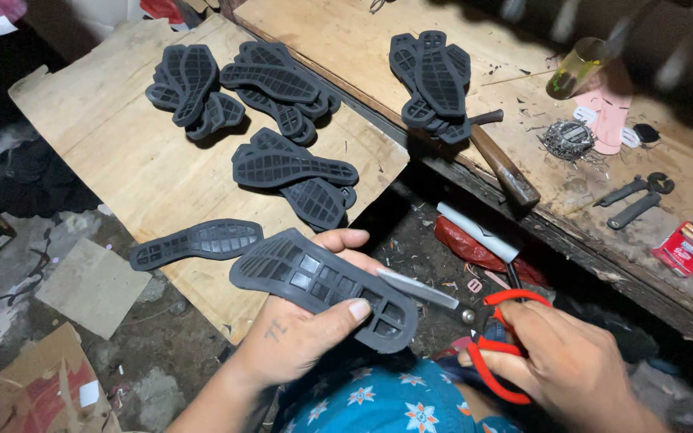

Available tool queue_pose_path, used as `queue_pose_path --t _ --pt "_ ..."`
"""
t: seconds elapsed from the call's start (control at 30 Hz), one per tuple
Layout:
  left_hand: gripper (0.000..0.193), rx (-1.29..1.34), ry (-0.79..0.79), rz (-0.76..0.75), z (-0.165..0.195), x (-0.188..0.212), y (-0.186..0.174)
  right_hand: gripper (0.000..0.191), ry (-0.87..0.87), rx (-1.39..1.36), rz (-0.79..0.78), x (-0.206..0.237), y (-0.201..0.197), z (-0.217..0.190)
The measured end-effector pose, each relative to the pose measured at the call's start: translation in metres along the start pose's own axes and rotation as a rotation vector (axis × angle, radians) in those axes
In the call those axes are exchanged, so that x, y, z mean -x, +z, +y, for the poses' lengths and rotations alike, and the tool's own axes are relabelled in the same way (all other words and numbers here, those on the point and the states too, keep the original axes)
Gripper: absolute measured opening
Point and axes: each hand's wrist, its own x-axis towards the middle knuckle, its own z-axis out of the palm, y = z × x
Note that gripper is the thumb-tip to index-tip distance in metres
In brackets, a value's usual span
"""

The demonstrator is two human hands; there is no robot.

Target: The person trims excess rubber from shoe sole components with red-handled scissors. They hold each sole piece in one hand, cut along its edge, bend the piece to reach different sides, and place finished pieces on the workbench pile while picking up the next piece.

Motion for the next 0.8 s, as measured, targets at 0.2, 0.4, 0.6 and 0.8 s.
queue_pose_path --t 0.2,0.4,0.6,0.8 --pt "0.051 0.149 -0.191 0.208 -0.046 -0.015 0.020 0.072 0.436 -1.009 -0.213 -0.001 0.025 -0.032" --pt "0.053 0.377 -0.353 0.255 -0.072 -0.012 0.028 0.052 0.556 -0.970 0.029 -0.008 0.051 -0.057" --pt "0.035 0.674 -0.150 0.151 -0.053 0.001 0.032 0.047 0.751 -1.324 0.032 -0.009 0.038 -0.044" --pt "0.025 0.611 -0.016 0.173 -0.050 0.001 0.009 0.060 0.766 -1.341 -0.282 0.001 0.039 -0.026"
